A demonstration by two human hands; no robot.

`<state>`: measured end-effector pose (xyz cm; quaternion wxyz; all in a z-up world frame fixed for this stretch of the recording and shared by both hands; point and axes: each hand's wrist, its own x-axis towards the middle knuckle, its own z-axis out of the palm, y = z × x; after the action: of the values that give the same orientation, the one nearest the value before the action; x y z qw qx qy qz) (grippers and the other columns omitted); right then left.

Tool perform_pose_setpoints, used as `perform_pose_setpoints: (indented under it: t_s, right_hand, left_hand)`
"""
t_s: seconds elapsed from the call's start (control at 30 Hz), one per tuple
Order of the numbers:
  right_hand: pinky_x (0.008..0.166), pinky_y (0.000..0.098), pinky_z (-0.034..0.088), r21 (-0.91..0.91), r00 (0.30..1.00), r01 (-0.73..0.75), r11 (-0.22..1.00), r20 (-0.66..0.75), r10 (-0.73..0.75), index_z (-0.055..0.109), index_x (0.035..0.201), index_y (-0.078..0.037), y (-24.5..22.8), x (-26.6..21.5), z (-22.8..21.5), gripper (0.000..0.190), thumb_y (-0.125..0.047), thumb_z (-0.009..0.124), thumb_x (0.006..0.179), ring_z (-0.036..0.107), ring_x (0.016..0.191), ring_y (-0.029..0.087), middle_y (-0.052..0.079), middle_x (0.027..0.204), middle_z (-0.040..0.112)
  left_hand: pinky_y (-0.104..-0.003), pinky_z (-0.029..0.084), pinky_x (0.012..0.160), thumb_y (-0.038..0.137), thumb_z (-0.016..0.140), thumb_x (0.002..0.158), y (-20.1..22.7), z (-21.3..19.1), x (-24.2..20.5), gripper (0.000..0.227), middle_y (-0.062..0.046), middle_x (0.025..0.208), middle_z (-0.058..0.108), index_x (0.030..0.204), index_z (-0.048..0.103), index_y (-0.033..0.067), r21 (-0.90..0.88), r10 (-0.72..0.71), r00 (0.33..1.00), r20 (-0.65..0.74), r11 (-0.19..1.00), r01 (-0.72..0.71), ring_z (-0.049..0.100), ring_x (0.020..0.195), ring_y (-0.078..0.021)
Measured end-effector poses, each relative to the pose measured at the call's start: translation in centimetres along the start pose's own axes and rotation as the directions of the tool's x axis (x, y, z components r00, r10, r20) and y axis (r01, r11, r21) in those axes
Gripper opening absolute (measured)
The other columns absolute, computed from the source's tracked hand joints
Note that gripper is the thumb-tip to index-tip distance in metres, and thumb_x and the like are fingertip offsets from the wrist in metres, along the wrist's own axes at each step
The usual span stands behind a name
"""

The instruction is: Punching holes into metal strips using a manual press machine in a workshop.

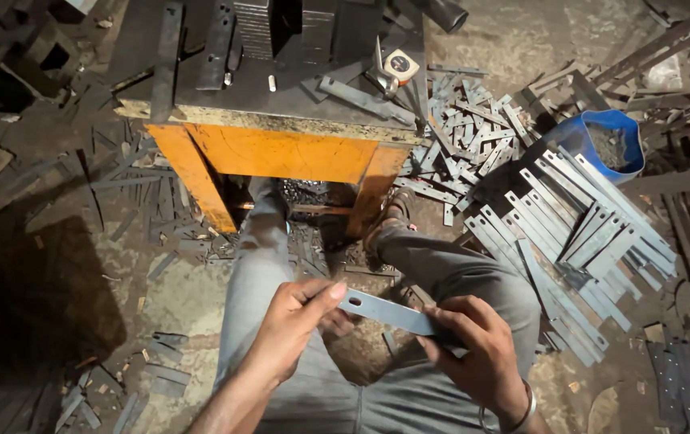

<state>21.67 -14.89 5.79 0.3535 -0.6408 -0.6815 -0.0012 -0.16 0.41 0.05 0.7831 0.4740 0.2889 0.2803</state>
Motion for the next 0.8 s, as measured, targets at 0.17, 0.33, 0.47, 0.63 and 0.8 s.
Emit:
perform_pose_setpoints:
  t_s: [0.17, 0.33, 0.47, 0.63, 0.8]
  right_hand:
    - [0.066, 0.0308, 0.058, 0.077, 0.992, -0.127, 0.989, 0.023, 0.125, 0.074, 0.106, -0.005, 0.3, -0.5, 0.0, 0.038, -0.01, 0.086, 0.07, 0.071, 0.082, 0.021, 0.008, 0.098, 0.069]
    - [0.066, 0.0299, 0.06, 0.094, 0.983, -0.181, 0.979, 0.023, 0.18, 0.074, 0.107, -0.005, 0.0, -0.4, -0.1, 0.037, -0.01, 0.085, 0.072, 0.073, 0.079, 0.019, 0.008, 0.097, 0.069]
    - [0.065, 0.0298, 0.06, 0.095, 0.978, -0.207, 0.974, 0.02, 0.206, 0.074, 0.106, -0.004, 0.0, -0.7, -0.4, 0.036, -0.01, 0.086, 0.072, 0.073, 0.078, 0.018, 0.008, 0.097, 0.069]
    - [0.067, 0.0307, 0.06, 0.032, 0.981, -0.194, 0.98, 0.012, 0.194, 0.074, 0.108, -0.006, 0.0, -1.2, -0.9, 0.041, -0.01, 0.086, 0.07, 0.073, 0.081, 0.02, 0.007, 0.098, 0.07]
    - [0.068, 0.0296, 0.06, 0.043, 0.977, -0.214, 0.976, -0.01, 0.214, 0.075, 0.113, -0.009, 0.4, -1.9, -1.1, 0.045, -0.01, 0.087, 0.07, 0.074, 0.081, 0.018, 0.007, 0.099, 0.07]
  left_hand:
    - [-0.029, 0.058, 0.061, 0.029, 0.065, 0.097, 0.2, 0.0, -0.1, 0.034, -0.011, 0.076, 0.076, 0.095, 0.075, -0.0032, -0.159, -0.143, 0.989, 0.028, 0.977, 0.145, 0.073, 0.064, -0.015]
    - [-0.029, 0.059, 0.063, 0.03, 0.065, 0.1, 0.0, 0.1, 0.1, 0.035, -0.012, 0.08, 0.077, 0.095, 0.074, -0.0037, -0.227, -0.095, 0.994, 0.063, 0.968, 0.107, 0.073, 0.067, -0.0154]
    - [-0.03, 0.059, 0.063, 0.021, 0.07, 0.093, -0.5, 0.3, 0.1, 0.027, -0.009, 0.081, 0.074, 0.103, 0.073, -0.0034, -0.116, -0.047, 0.996, 0.072, 0.992, 0.055, 0.072, 0.068, -0.0149]
    - [-0.027, 0.057, 0.066, 0.022, 0.066, 0.098, 0.4, 0.9, -0.2, 0.032, -0.006, 0.079, 0.074, 0.104, 0.076, -0.0075, 0.234, 0.051, 0.998, 0.045, 0.97, -0.061, 0.07, 0.071, -0.0127]
    - [-0.032, 0.059, 0.069, 0.024, 0.062, 0.101, -1.2, 0.3, 0.4, 0.035, -0.006, 0.086, 0.074, 0.107, 0.072, -0.0088, -0.088, -0.029, 0.989, 0.145, 0.995, 0.042, 0.073, 0.077, -0.0153]
